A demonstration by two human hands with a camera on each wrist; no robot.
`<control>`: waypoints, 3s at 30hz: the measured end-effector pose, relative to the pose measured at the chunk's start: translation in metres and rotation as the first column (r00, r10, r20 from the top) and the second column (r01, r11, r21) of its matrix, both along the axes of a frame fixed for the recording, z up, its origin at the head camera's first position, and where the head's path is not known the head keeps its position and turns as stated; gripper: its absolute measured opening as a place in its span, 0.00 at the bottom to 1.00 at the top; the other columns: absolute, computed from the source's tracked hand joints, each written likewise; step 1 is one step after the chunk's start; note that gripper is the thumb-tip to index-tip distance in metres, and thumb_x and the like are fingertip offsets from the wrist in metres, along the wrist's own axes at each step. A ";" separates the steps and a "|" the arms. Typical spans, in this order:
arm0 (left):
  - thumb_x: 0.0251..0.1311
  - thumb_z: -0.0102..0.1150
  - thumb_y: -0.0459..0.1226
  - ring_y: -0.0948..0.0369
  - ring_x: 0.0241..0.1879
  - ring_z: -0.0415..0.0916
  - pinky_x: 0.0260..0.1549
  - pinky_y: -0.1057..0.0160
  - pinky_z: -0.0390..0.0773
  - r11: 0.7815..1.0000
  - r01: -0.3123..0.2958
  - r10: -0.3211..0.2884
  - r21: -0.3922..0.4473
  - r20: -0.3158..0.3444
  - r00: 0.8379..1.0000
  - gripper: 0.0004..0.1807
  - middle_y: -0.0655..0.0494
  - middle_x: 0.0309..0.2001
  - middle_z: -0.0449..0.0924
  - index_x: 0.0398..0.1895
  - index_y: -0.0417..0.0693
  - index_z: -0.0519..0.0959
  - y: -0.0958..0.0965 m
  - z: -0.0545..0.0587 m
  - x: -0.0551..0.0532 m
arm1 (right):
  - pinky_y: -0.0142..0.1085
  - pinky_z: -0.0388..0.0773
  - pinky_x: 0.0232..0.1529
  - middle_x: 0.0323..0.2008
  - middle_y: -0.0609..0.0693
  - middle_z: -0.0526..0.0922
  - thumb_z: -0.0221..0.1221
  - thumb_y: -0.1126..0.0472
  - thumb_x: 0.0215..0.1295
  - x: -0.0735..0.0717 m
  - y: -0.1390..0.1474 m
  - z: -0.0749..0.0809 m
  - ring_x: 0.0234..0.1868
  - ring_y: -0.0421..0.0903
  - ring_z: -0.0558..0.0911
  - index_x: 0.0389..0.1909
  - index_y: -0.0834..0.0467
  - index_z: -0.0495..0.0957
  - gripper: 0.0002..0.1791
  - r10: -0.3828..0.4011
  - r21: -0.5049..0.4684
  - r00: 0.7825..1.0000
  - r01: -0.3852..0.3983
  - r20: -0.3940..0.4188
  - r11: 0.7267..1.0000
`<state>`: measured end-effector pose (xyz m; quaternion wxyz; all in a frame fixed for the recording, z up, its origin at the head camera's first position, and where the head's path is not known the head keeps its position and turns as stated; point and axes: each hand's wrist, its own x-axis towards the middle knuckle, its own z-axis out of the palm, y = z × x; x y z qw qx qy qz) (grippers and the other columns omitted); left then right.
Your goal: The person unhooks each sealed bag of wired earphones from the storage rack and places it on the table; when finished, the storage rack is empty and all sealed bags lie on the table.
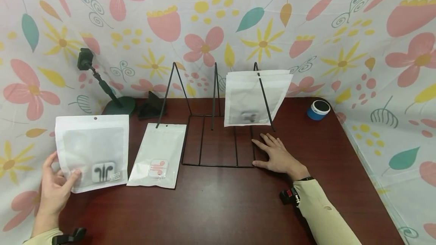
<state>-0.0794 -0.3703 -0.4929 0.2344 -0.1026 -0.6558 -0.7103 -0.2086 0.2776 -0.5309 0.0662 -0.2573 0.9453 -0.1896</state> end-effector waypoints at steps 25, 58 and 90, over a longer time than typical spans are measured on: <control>0.56 0.45 0.10 0.68 0.44 0.80 0.31 0.73 0.80 0.999 0.040 -0.038 -0.008 0.137 0.990 0.45 0.56 0.58 0.68 0.76 0.44 0.52 -0.018 -0.015 -0.021 | 0.67 0.42 0.68 0.74 0.66 0.52 0.63 0.36 0.58 -0.001 0.001 -0.001 0.75 0.67 0.47 0.74 0.51 0.61 0.46 -0.003 -0.003 1.000 0.003 0.008 1.000; 0.62 0.57 0.26 0.89 0.43 0.62 0.35 0.86 0.67 0.760 -0.053 0.328 -0.648 0.312 0.892 0.43 0.27 0.65 0.60 0.78 0.44 0.48 -0.029 -0.025 -0.033 | 0.68 0.43 0.67 0.74 0.66 0.52 0.63 0.36 0.59 0.001 0.001 -0.001 0.75 0.67 0.48 0.74 0.51 0.61 0.46 0.008 -0.017 1.000 -0.008 -0.010 1.000; 0.62 0.57 0.37 0.27 0.57 0.63 0.51 0.32 0.64 0.523 0.087 0.502 -0.848 0.388 0.773 0.39 0.20 0.61 0.64 0.74 0.34 0.52 -0.027 -0.020 -0.040 | 0.67 0.42 0.68 0.75 0.65 0.52 0.63 0.36 0.59 0.000 0.002 -0.004 0.75 0.67 0.48 0.74 0.50 0.61 0.46 0.004 -0.017 1.000 -0.004 -0.011 1.000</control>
